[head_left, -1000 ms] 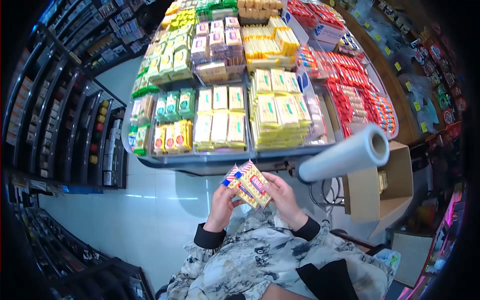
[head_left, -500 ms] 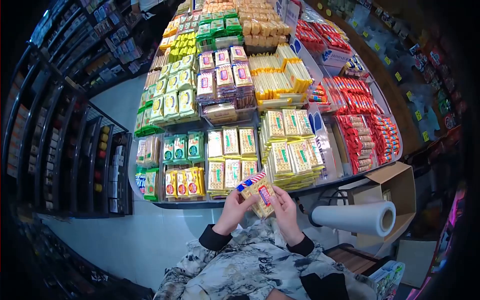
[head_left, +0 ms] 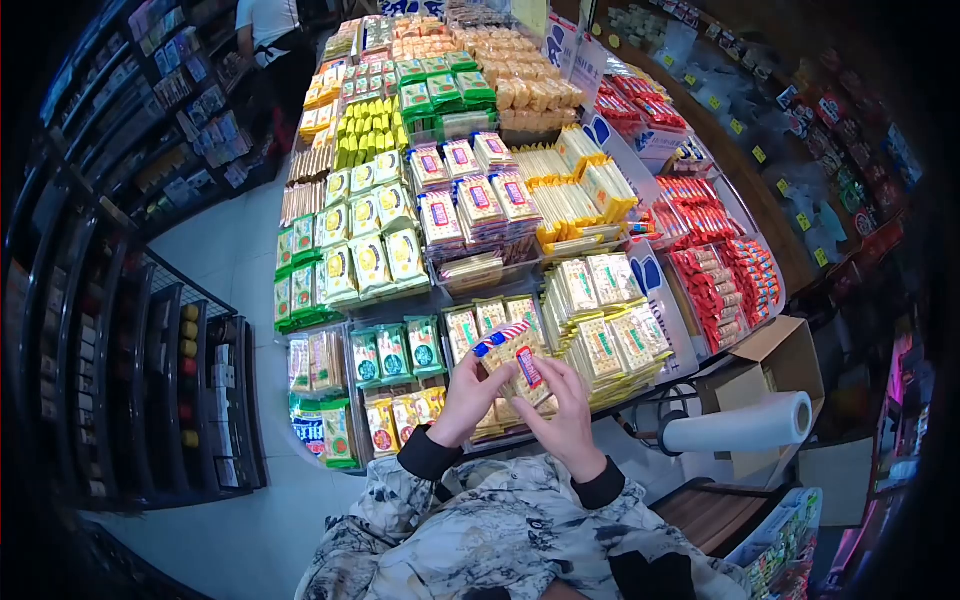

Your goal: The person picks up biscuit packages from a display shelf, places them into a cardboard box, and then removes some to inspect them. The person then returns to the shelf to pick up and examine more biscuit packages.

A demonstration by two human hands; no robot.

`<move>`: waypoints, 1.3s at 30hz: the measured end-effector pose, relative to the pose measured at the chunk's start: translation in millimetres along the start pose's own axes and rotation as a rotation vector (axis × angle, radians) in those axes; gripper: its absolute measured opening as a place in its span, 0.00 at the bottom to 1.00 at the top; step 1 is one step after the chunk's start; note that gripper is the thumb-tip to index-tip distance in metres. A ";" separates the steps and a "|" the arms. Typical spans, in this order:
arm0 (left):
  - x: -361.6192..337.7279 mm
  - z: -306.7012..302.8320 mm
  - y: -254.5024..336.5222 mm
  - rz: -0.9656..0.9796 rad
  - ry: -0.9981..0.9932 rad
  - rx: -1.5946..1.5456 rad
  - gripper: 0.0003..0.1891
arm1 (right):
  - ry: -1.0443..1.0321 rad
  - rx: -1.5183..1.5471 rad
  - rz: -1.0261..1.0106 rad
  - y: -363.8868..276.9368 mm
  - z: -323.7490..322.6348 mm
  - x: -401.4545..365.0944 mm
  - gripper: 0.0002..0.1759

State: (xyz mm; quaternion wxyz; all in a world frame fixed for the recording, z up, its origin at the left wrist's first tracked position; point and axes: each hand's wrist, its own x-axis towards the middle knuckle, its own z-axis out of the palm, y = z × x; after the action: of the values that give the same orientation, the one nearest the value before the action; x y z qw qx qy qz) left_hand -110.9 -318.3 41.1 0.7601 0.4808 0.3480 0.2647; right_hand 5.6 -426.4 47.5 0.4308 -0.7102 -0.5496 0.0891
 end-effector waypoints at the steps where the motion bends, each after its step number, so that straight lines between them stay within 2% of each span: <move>1: 1.7 -6.5 2.2 0.004 -0.015 0.005 0.17 | 0.009 0.015 -0.001 -4.2 6.1 4.5 0.30; 3: 5.1 -16.8 14.1 -0.024 0.014 -0.066 0.20 | 0.026 0.021 0.005 -11.9 16.1 16.2 0.30; 8: 23.6 -45.1 22.9 0.103 -0.026 -0.128 0.14 | 0.015 0.082 0.015 -26.3 30.8 46.3 0.29; 11: 37.5 -59.5 46.9 0.092 -0.044 -0.258 0.12 | 0.008 0.115 0.043 -32.6 34.5 82.7 0.28; 13: 45.5 -66.6 62.5 0.112 -0.012 -0.266 0.12 | 0.095 0.099 -0.005 -38.1 33.6 115.8 0.26; 15: 56.0 -76.6 67.1 0.120 -0.011 -0.276 0.12 | 0.183 -0.041 -0.158 -32.4 37.2 155.3 0.25; 20: 66.4 -88.6 79.3 0.062 0.034 -0.260 0.12 | 0.229 -0.244 -0.241 -8.8 62.8 255.6 0.24; 25: 73.0 -102.4 75.3 0.004 0.050 -0.295 0.11 | 0.113 -0.544 0.005 12.2 97.9 322.9 0.26; 31: 78.0 -122.3 79.4 -0.007 0.090 -0.291 0.13 | 0.054 -0.593 -0.001 28.4 132.8 363.0 0.25; 33: 76.4 -126.5 85.1 -0.080 0.119 -0.272 0.14 | 0.031 -0.639 -0.014 30.4 141.0 370.7 0.24; 35: 79.0 -127.4 84.2 -0.038 0.120 -0.288 0.14 | 0.023 -0.643 0.006 30.2 147.7 375.7 0.23; 39: 79.3 -127.9 87.5 -0.035 0.127 -0.330 0.10 | 0.019 -0.667 0.008 35.6 155.7 377.6 0.21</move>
State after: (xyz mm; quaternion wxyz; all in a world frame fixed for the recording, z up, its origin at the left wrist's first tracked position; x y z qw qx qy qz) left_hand -168.1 -155.1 61.6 0.8096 0.3256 0.3557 0.3346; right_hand 80.7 -23.5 57.7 0.1795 -0.8151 -0.5416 -0.1005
